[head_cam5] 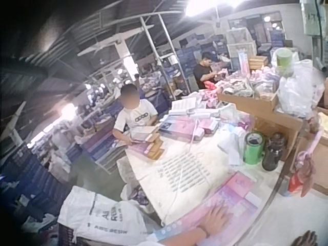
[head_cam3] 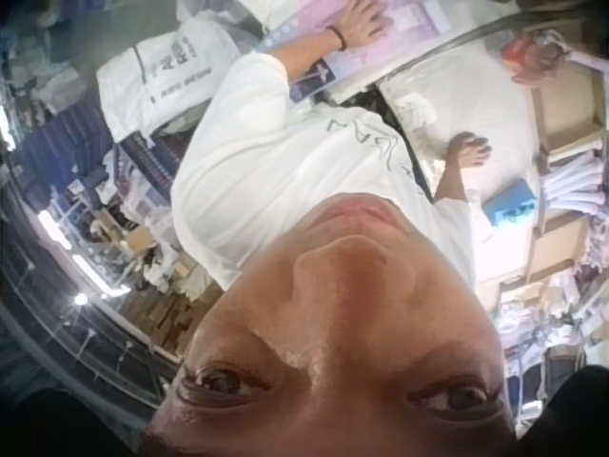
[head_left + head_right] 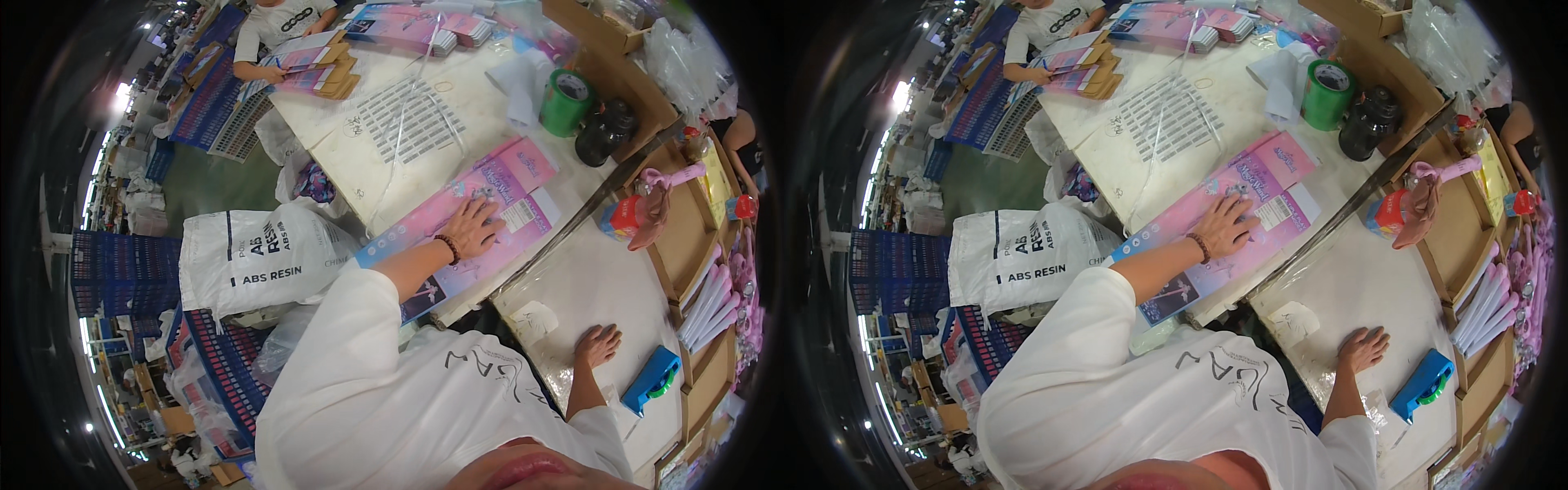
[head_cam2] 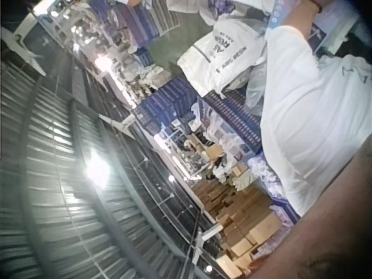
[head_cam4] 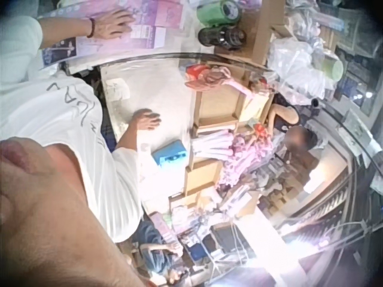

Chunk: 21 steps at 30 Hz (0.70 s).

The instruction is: The person assembles pink magic wands by inserting them into pink and blue boxes. They fold the box flaps, place the wand inside, and close the box. The process is repeated for multiple units on a cluttered workbench.

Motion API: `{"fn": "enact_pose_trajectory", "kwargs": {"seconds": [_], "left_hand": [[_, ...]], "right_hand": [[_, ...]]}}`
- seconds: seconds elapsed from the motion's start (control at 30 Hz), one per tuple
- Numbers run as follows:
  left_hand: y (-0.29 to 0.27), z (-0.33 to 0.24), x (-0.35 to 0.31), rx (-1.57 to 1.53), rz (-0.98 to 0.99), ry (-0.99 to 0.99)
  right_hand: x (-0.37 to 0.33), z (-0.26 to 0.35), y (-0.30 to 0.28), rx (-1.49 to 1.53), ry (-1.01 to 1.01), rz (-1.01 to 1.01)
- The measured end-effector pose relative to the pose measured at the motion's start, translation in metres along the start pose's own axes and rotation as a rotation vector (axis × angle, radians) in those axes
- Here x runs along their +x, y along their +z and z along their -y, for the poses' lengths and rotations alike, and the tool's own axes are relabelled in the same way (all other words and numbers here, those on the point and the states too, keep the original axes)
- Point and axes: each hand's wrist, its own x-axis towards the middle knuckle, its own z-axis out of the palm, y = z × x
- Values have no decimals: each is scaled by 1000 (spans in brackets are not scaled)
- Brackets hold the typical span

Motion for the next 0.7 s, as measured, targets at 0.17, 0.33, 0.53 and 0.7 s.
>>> {"fn": "enact_pose_trajectory", "kwargs": {"seconds": [0.17, 0.33, 0.53, 0.7], "left_hand": [[-1, 0, 0, -5, 36, -22], [1, 0, -1, 14, 52, -18], [3, 2, 0, -3, 17, -18], [2, 3, 4, -69, 63, -84]], "right_hand": [[1, 1, 0, -8, 10, 17], [-1, -1, 3, 49, -10, -47], [-2, 2, 0, 41, 6, -41], [-3, 6, -6, 83, 13, -33]]}}
